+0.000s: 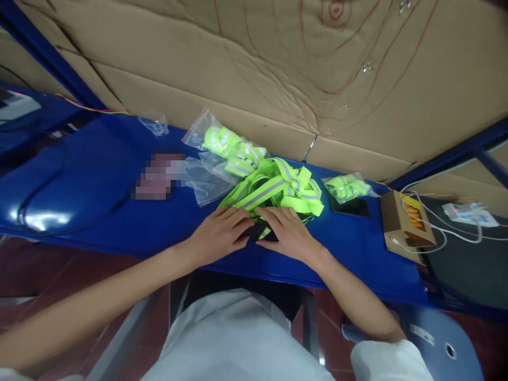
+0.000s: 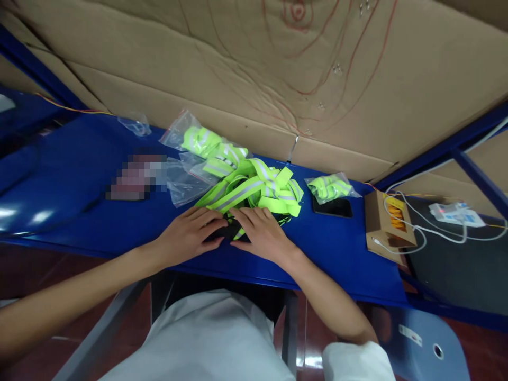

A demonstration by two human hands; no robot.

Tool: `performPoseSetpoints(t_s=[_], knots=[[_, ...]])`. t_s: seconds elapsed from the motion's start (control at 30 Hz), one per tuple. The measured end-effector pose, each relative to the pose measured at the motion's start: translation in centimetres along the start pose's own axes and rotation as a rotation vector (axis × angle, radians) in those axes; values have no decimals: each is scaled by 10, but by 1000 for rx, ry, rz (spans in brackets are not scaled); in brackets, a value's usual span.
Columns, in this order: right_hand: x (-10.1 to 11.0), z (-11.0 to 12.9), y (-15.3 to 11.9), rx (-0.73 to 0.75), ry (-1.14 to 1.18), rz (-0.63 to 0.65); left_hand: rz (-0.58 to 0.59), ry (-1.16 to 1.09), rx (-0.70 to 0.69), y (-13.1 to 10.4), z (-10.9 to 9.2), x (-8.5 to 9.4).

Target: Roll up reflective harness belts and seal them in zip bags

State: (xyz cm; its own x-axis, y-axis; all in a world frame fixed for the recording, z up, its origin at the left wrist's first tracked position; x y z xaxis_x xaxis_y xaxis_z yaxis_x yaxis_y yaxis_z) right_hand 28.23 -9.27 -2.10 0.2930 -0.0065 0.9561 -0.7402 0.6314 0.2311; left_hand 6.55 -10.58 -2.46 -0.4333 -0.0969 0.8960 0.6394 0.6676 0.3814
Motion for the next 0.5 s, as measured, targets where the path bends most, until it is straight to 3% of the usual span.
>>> performPoseSetpoints(t_s=[0.17,0.33,0.43,0.5], knots=[[-4,9,2,-18,-141,-20,22,115,24,-2,-7,8],[4,2,-2,-39,-57,-95,79,163,101,-12,-4,12],[17,-13,-6,-233,345,-217,-62,-25,185,-15,5,30],[35,-30,-11,-476,689,-483,-261,-197,285,-15,15,55]])
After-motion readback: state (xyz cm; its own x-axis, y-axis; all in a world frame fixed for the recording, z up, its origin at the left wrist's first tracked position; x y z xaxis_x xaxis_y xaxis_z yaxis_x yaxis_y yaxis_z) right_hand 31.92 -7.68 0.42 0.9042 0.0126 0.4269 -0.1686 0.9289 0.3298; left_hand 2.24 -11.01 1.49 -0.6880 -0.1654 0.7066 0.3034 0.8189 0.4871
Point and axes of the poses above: each hand's wrist, its own y-axis towards the middle knuckle, its own x-axis out of the back of the hand, z = x × y, the point moved 2 cm from there along y, towards the middle knuckle, and after that the axes turned 3 degrees about -y, right-handed, at the moved point
